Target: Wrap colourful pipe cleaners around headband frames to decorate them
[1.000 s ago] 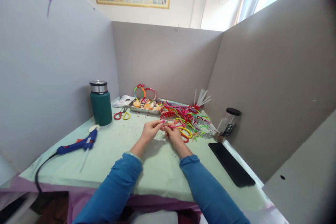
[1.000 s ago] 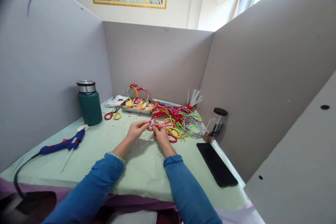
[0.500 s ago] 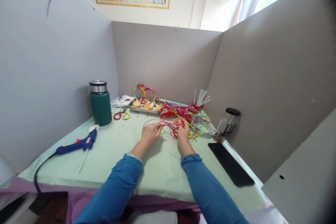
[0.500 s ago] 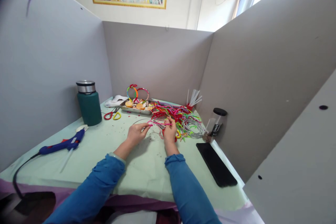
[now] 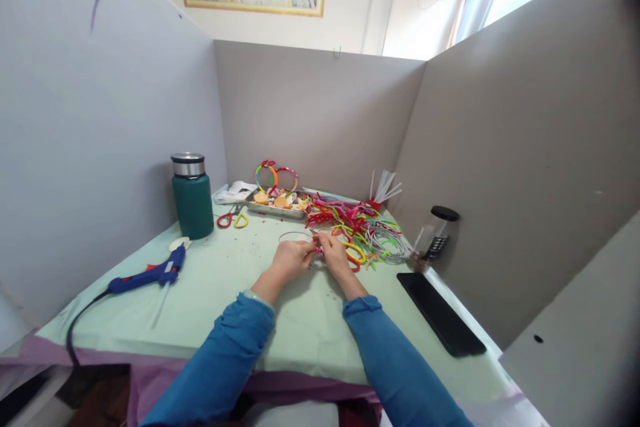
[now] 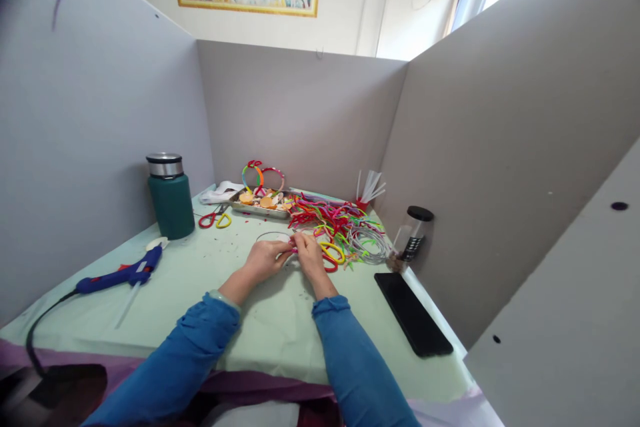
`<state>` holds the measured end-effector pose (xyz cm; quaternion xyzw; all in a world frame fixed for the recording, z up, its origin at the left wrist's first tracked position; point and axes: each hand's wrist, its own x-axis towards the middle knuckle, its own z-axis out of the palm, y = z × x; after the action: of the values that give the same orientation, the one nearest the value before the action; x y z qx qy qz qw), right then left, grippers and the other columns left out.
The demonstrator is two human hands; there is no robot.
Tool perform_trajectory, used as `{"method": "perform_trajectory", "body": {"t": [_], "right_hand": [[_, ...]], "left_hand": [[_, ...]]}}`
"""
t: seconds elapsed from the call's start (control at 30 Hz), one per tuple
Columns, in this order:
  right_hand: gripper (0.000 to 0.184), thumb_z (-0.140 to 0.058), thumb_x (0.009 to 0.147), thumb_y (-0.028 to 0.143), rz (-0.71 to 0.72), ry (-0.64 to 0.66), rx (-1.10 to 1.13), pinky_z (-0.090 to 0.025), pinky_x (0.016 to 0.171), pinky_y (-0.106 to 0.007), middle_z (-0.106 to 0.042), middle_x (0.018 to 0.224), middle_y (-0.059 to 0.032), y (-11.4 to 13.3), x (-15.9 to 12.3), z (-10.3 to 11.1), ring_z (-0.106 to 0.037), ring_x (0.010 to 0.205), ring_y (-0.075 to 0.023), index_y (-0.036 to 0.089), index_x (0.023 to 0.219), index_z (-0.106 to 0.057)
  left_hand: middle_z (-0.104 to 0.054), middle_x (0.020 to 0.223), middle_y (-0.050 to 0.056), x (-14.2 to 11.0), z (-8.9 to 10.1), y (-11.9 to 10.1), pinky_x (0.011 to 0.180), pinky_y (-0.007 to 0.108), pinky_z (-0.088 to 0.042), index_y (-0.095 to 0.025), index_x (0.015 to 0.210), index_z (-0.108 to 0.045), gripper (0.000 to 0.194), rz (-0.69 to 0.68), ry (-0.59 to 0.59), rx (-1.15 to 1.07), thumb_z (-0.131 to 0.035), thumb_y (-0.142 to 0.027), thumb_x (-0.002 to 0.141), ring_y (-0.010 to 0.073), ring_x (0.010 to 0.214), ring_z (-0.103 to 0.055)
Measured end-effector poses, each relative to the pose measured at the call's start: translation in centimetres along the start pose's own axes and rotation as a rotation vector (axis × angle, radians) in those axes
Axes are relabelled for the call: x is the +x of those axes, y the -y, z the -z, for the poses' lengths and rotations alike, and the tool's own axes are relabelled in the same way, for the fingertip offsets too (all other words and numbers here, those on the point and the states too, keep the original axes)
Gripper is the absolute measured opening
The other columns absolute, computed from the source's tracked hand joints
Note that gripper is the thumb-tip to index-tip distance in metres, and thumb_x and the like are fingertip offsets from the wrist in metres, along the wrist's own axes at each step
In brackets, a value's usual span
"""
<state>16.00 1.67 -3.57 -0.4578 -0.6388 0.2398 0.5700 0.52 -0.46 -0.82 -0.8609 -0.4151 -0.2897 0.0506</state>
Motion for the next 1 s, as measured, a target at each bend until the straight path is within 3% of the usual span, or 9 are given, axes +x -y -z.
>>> {"method": "perform_trajectory", "body": {"t": [0.17, 0.37, 0.5, 0.73, 1.0], "right_hand": [[0.041, -0.041, 0.087, 0.047, 0.015, 0.055, -0.021, -0.042, 0.085, -0.034, -0.069, 0.092, -0.0065, -0.3, 0.1, 0.0, -0.059, 0.093, -0.0221, 0.019, 0.091, -0.071], [0.034, -0.047, 0.085, 0.043, 0.043, 0.029, 0.008, -0.041, 0.087, -0.035, -0.069, 0.092, -0.0059, -0.5, 0.2, 0.0, -0.056, 0.097, -0.0219, 0.020, 0.089, -0.072], [0.028, -0.052, 0.084, 0.039, 0.074, 0.019, 0.030, -0.041, 0.086, -0.034, -0.068, 0.089, -0.0064, -0.1, 0.1, -0.1, -0.056, 0.094, -0.0210, 0.019, 0.086, -0.072], [0.022, -0.058, 0.079, 0.034, 0.024, -0.010, 0.299, -0.044, 0.084, -0.033, -0.068, 0.095, -0.0053, 1.3, -0.2, 0.1, -0.060, 0.091, -0.0194, 0.020, 0.091, -0.069], [0.020, -0.063, 0.075, 0.033, -0.051, -0.051, 0.492, -0.046, 0.081, -0.034, -0.070, 0.086, -0.0048, 2.1, -0.3, 0.3, -0.063, 0.085, -0.0191, 0.019, 0.087, -0.066]], "left_hand": [[-0.070, 0.087, 0.006, -0.1, -0.3, 0.1, 0.067, 0.027, -0.041, -0.024, 0.093, -0.070, 0.028, -0.063, 0.002, -0.021, -0.043, -0.033, 0.087, 0.0176, 0.077, -0.063], [-0.071, 0.088, 0.006, 0.1, -0.4, -0.2, 0.067, 0.026, -0.042, -0.021, 0.104, -0.064, 0.028, 0.024, -0.061, -0.116, -0.044, -0.031, 0.087, 0.0176, 0.076, -0.064], [-0.070, 0.082, 0.006, 0.1, -0.4, -0.3, 0.064, 0.026, -0.040, -0.021, 0.094, -0.066, 0.021, 0.027, -0.020, -0.130, -0.049, -0.028, 0.084, 0.0178, 0.071, -0.063], [-0.070, 0.080, 0.004, 0.2, -0.5, -0.4, 0.061, 0.024, -0.037, -0.020, 0.094, -0.064, 0.020, 0.086, -0.079, -0.217, -0.051, -0.028, 0.082, 0.0156, 0.068, -0.061], [-0.065, 0.065, 0.002, 0.4, -0.4, -0.4, 0.057, 0.023, -0.032, -0.020, 0.076, -0.069, 0.024, 0.142, -0.025, -0.226, -0.053, -0.035, 0.082, 0.0120, 0.057, -0.053]]}}
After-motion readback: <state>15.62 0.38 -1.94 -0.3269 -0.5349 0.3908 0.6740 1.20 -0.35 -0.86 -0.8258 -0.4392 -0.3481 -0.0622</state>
